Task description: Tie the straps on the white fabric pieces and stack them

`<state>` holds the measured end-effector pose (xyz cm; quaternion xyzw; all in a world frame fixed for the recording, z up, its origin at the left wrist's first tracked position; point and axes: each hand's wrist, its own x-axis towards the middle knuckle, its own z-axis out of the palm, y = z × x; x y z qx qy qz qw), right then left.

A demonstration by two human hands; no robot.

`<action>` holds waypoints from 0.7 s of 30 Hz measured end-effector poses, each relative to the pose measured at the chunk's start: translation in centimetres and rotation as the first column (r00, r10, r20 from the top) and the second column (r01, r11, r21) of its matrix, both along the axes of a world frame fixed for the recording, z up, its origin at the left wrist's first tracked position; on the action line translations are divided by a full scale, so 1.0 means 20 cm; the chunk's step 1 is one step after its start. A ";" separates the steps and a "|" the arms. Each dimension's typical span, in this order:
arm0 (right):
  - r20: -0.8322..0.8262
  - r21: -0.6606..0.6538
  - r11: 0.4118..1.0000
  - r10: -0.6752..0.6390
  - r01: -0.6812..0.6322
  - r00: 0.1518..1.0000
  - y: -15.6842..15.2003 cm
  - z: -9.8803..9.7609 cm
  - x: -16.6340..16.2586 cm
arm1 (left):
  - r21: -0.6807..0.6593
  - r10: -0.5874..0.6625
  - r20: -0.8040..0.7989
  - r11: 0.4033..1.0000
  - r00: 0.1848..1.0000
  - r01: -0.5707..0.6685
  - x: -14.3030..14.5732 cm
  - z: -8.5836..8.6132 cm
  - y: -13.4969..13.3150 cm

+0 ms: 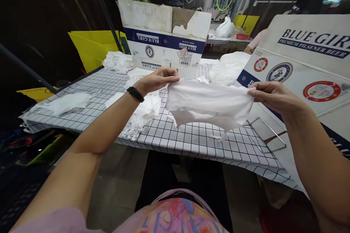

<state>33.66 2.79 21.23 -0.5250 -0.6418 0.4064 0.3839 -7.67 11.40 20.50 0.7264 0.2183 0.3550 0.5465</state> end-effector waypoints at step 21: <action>0.429 0.757 0.654 -0.496 0.000 0.755 -0.03 0.27 -0.05 | 0.740 0.583 -0.104 0.587 0.806 -0.329 -0.07 0.40 0.01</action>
